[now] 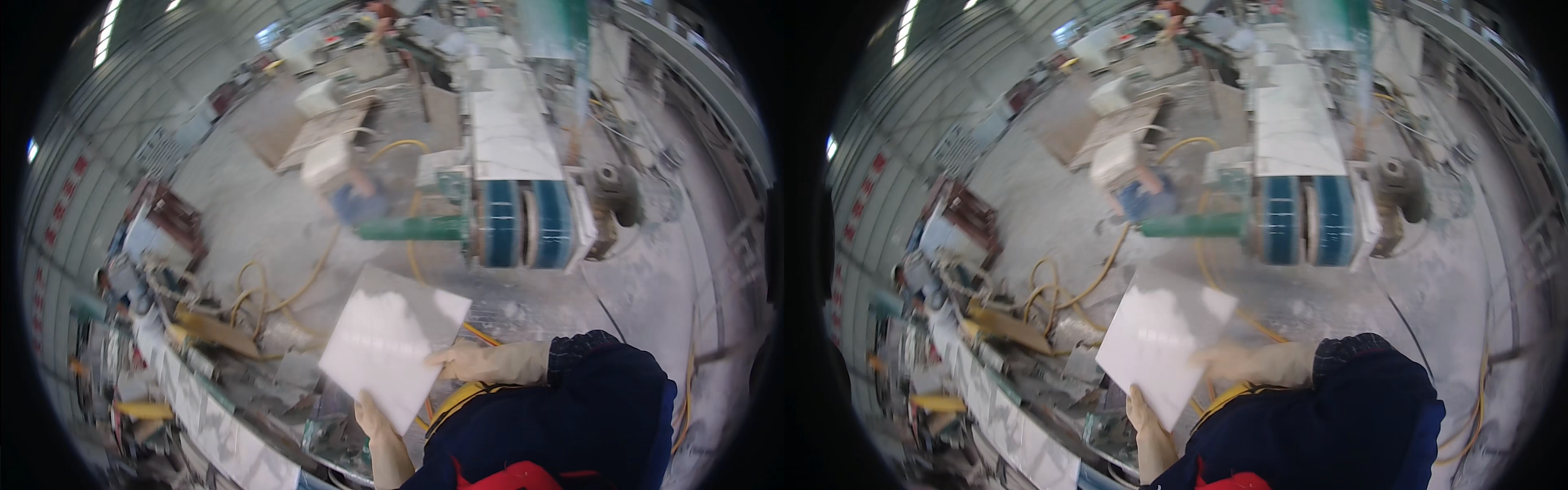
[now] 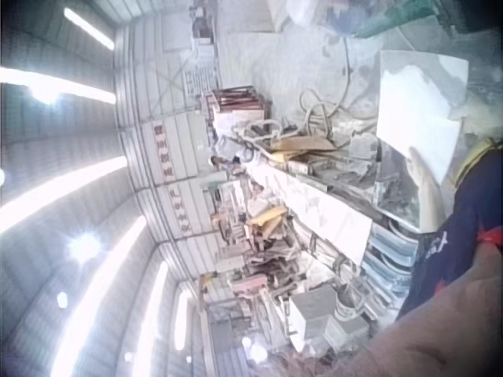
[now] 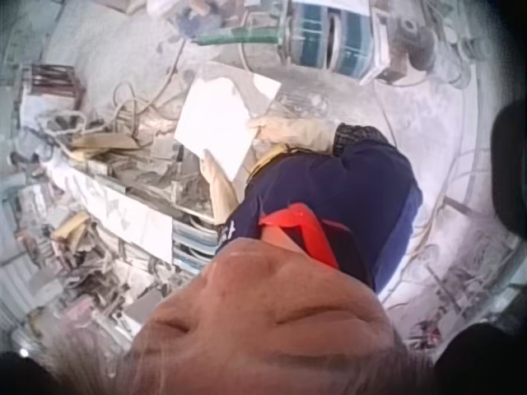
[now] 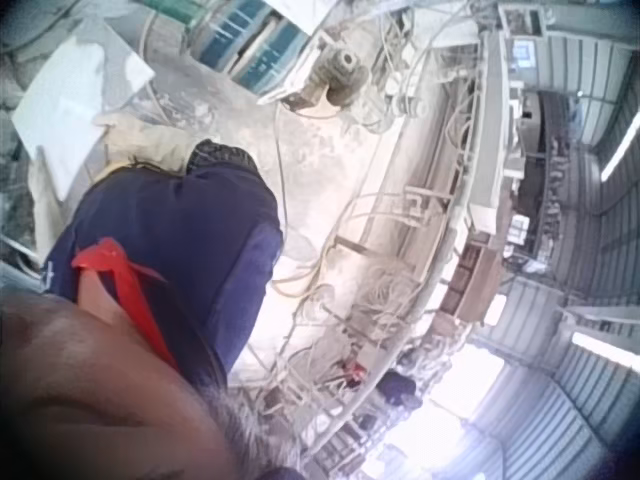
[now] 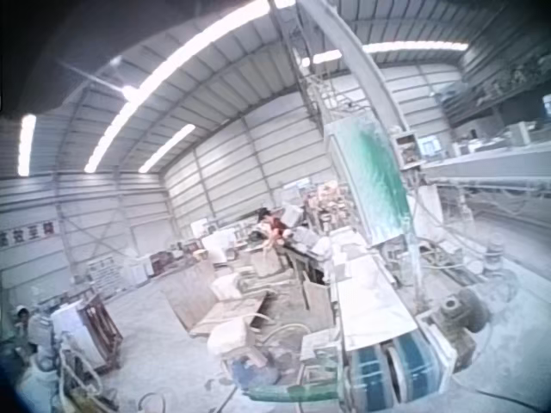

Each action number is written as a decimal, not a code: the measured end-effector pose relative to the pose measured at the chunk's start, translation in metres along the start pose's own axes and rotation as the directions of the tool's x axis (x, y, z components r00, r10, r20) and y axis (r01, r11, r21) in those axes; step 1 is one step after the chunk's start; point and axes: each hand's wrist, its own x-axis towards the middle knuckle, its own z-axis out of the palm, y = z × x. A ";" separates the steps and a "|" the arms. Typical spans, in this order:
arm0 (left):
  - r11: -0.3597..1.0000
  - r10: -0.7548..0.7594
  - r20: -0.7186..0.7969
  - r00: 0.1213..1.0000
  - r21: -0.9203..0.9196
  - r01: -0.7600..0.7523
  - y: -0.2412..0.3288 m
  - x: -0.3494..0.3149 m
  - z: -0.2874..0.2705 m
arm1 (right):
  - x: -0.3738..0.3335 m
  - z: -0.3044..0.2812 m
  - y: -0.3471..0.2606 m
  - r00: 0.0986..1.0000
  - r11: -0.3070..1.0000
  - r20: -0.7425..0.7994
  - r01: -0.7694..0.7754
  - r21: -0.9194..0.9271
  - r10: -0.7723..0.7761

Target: The person repeatedly wipes the surface of a large white stone slab on a conveyor using a handheld tool, moving back and forth along the slab as it advances. Other workers are visible in the background handling similar slabs.

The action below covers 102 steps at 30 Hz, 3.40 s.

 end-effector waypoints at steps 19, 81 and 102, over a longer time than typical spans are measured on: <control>0.834 -0.551 0.528 0.646 0.370 0.409 -0.020 -0.012 0.307 | -0.125 -0.192 0.013 0.750 0.969 -0.647 0.237 0.067 -0.139; 0.869 -0.079 0.336 0.938 -0.438 0.230 -0.093 0.156 -0.018 | 0.003 -0.343 0.117 0.644 0.515 -0.764 0.672 0.532 -0.051; -0.025 0.796 0.033 0.604 0.999 -0.022 -0.086 0.074 -0.274 | -0.010 -0.253 0.001 0.510 0.462 -0.853 0.733 0.499 0.113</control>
